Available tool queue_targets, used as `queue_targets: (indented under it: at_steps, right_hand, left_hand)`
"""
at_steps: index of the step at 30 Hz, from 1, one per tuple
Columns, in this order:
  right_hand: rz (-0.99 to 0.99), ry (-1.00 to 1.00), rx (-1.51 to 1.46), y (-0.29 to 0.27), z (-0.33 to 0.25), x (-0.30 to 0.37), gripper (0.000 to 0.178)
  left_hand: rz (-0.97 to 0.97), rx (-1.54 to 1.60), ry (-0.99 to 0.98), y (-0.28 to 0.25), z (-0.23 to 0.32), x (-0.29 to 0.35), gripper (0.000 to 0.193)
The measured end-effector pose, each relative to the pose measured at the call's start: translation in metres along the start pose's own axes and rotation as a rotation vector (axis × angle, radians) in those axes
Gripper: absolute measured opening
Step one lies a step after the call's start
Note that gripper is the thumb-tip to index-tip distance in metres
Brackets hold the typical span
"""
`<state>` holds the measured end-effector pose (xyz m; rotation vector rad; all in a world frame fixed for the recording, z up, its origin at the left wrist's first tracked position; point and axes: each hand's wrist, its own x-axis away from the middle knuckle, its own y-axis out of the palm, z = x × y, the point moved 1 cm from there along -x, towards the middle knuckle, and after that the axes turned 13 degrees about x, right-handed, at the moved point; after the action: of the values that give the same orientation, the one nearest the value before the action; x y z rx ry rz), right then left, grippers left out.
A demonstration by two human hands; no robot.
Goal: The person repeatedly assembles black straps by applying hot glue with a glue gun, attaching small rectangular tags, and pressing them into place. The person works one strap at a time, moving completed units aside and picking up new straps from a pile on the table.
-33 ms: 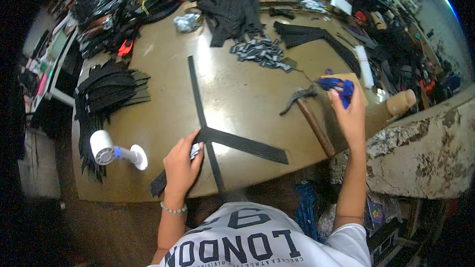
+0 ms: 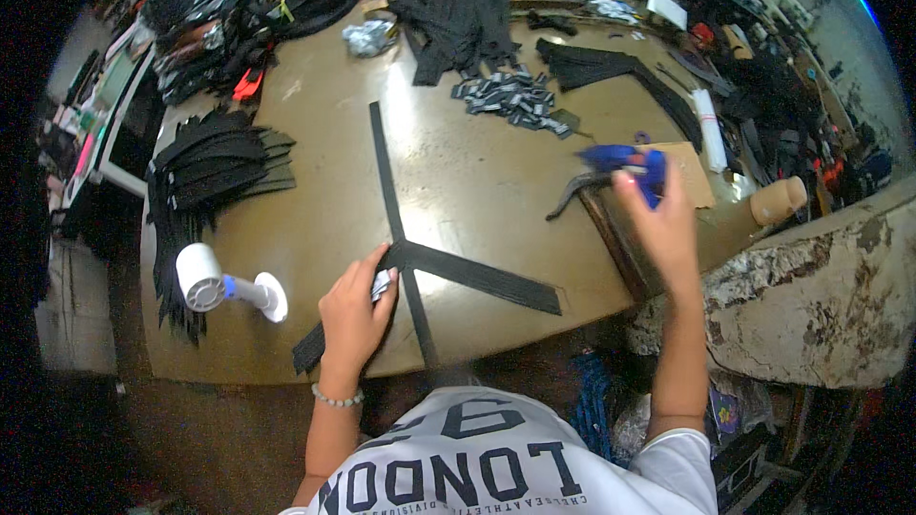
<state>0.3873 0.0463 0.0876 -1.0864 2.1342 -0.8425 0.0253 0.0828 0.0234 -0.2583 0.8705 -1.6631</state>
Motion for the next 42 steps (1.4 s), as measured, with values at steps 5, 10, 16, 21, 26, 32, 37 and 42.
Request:
queue_targets:
  at_steps: [5,10,16,21,26,32,37,42]
  right_hand:
    - [-0.519,-0.419,-0.104,0.066,-0.09,0.021,0.045]
    - [-0.609,-0.441,-0.017,0.094,-0.111,0.017,0.045]
    - [-0.554,-0.488,0.087,0.1,-0.114,0.015,0.047]
    - [-0.589,-0.514,0.086,0.092,-0.109,0.026,0.047]
    - [-0.631,-0.522,0.104,0.081,-0.109,0.04,0.049]
    - [-0.592,-0.403,0.018,0.051,-0.075,0.043,0.048]
    - [0.39,0.128,0.105,0.005,0.046,-0.008,0.047]
    - [0.119,0.35,0.762,-0.052,0.093,-0.007,0.045]
  left_hand:
    - [0.019,-0.063,0.069,0.002,-0.004,0.0,0.036]
    - [0.003,-0.087,0.065,0.001,-0.005,0.001,0.04]
    - [0.021,-0.029,0.065,0.001,-0.005,0.001,0.035]
    - [0.023,-0.054,0.064,0.002,-0.006,0.001,0.037]
    - [0.016,-0.062,0.06,0.003,-0.005,0.003,0.037]
    - [0.004,-0.049,0.052,0.002,-0.005,0.002,0.039]
    - [-0.04,-0.039,-0.011,0.002,-0.003,0.002,0.045]
    - [-0.056,0.014,-0.014,-0.003,-0.001,-0.005,0.044]
